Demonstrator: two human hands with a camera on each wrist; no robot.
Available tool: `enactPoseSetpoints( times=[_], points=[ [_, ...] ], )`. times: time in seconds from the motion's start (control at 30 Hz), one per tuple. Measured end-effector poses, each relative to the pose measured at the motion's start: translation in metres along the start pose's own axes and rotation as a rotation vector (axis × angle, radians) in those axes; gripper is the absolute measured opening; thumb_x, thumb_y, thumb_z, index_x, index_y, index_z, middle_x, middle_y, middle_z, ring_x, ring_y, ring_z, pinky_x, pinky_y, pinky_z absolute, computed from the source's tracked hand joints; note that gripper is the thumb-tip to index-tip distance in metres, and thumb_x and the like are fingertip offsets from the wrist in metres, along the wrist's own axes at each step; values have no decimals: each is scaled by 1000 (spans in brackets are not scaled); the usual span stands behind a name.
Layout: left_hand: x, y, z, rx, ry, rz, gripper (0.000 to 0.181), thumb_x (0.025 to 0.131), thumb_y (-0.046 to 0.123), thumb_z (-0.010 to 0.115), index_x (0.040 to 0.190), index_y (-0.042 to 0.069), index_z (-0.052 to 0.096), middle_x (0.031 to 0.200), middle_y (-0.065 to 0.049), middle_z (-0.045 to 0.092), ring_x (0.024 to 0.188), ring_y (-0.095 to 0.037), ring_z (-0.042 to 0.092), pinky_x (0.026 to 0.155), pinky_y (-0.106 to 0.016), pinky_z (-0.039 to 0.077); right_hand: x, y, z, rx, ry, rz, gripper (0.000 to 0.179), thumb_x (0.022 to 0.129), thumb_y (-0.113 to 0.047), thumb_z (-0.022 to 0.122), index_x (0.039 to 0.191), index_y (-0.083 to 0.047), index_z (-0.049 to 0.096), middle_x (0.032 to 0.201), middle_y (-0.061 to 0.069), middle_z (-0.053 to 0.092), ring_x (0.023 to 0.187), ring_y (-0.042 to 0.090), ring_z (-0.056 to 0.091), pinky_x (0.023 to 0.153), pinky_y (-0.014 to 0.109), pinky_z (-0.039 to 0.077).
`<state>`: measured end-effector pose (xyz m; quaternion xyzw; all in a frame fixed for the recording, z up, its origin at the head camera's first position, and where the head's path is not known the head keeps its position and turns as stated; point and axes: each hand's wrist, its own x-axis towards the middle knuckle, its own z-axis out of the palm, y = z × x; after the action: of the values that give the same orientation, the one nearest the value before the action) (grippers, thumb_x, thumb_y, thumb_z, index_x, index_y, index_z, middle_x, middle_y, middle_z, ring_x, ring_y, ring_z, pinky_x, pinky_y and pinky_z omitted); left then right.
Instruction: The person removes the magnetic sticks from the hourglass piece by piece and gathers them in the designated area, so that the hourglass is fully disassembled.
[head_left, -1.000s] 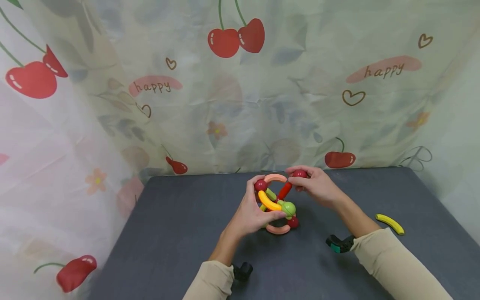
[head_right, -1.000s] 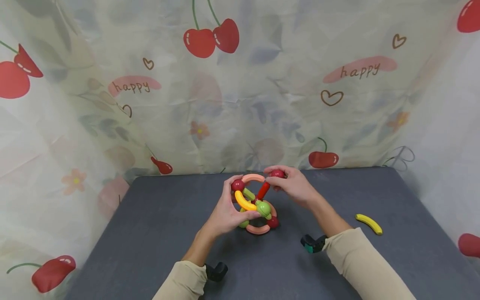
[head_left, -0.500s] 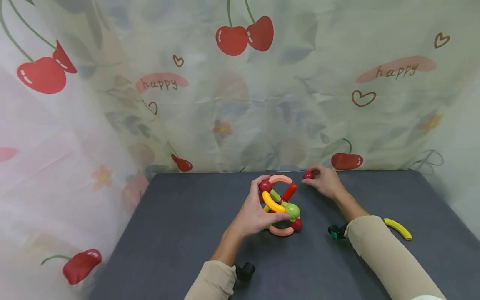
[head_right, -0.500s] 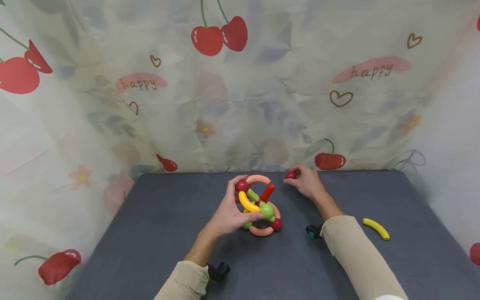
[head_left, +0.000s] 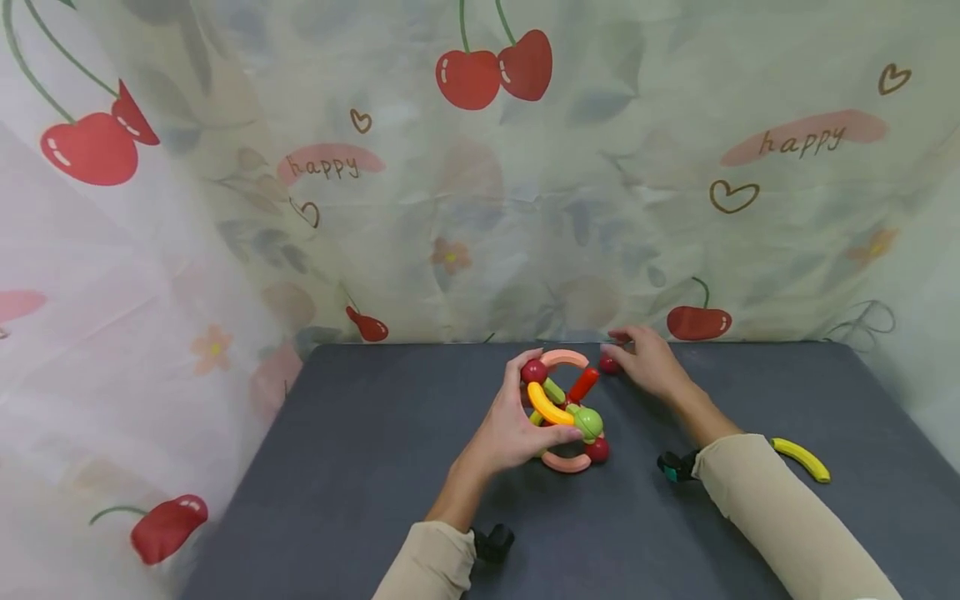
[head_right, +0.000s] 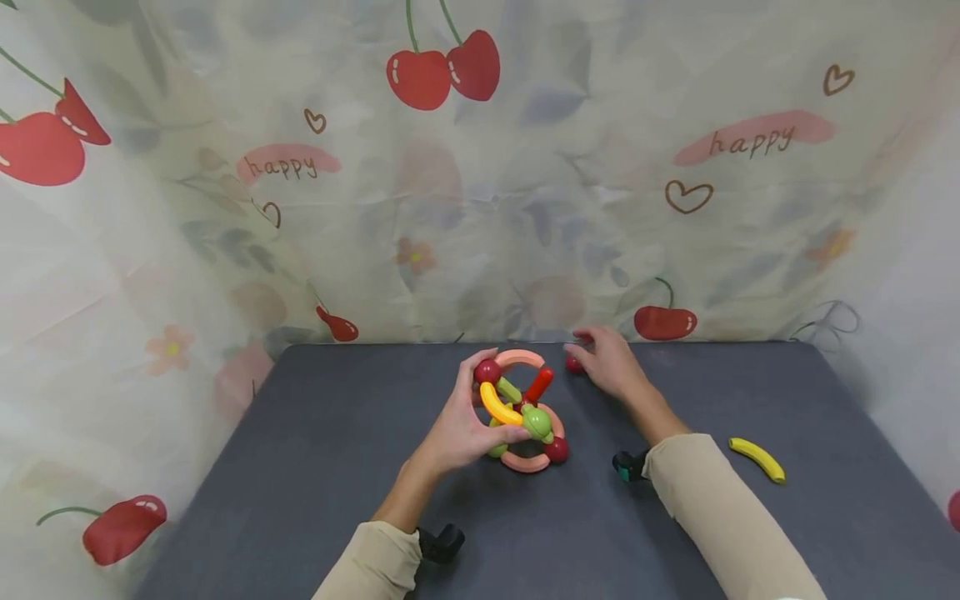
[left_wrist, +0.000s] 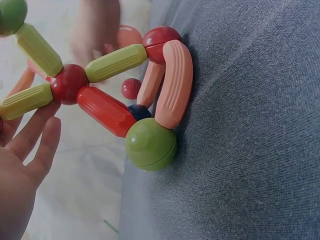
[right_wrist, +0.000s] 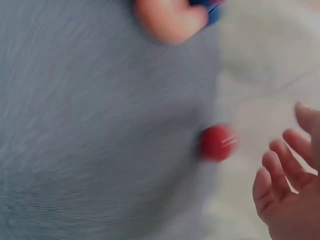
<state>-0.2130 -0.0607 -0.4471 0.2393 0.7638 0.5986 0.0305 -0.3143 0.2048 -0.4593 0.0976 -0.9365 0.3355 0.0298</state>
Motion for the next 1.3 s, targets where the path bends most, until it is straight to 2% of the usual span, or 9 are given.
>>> enactPoseSetpoints(
  times=[0.13,0.23,0.33,0.43,0.6,0.73,0.83,0.97,1.3],
  points=[
    [-1,1,-1,2,13,6,102,80,39,87,155,37,18,150,2,47,124,-11,59,112,-35,47,-15,-38,-18,132,-53,-84,48,105,-43,54,137,-8,60,128,16,66,108,32,64,94,49,55],
    [0,1,0,6,6,15,102,81,41,86,156,35,17,154,1,45,127,-11,58,113,-36,47,-28,-61,-25,176,-118,-173,45,103,-43,58,134,-11,64,123,12,67,99,25,66,86,40,57],
    [0,0,2,6,-6,16,103,81,43,86,156,34,16,154,0,46,125,-12,59,111,-35,48,-37,-75,-26,158,-147,-274,38,100,-36,67,128,-11,69,111,7,68,89,17,66,76,31,57],
    [0,-2,3,3,-9,20,103,81,45,85,156,32,16,153,-4,46,131,-14,56,112,-35,48,-39,-83,-22,97,-103,-330,30,95,-32,74,119,-15,75,98,0,67,82,11,62,70,25,54],
    [-1,-3,3,27,-2,37,103,81,45,85,156,25,18,145,-6,49,129,-18,56,110,-33,48,-39,-91,-19,34,11,-321,23,94,-32,74,106,-14,78,86,0,62,73,14,54,63,28,49],
    [-1,-2,3,59,15,42,104,80,42,87,156,21,19,138,-1,52,116,-14,61,106,-31,51,-37,-90,-29,33,90,-210,35,98,-42,67,109,-10,76,92,7,67,72,19,56,62,30,49],
    [-1,-1,3,47,20,33,105,79,39,88,157,24,19,139,2,52,116,-11,61,108,-35,51,-41,-78,-45,32,126,-135,39,99,-43,66,116,-9,74,101,10,71,76,21,59,65,31,50],
    [-2,0,4,22,24,13,107,78,37,89,158,34,18,141,4,53,118,-12,61,110,-43,49,-59,-45,-68,-30,148,-96,39,98,-37,68,121,-5,72,104,14,73,78,22,61,67,31,48],
    [-5,-1,4,24,29,-6,111,79,44,87,159,46,10,147,7,51,127,-14,58,116,-50,42,-138,86,-112,-212,64,171,56,102,-45,60,122,6,68,109,27,73,94,39,65,67,37,47]
  ],
)
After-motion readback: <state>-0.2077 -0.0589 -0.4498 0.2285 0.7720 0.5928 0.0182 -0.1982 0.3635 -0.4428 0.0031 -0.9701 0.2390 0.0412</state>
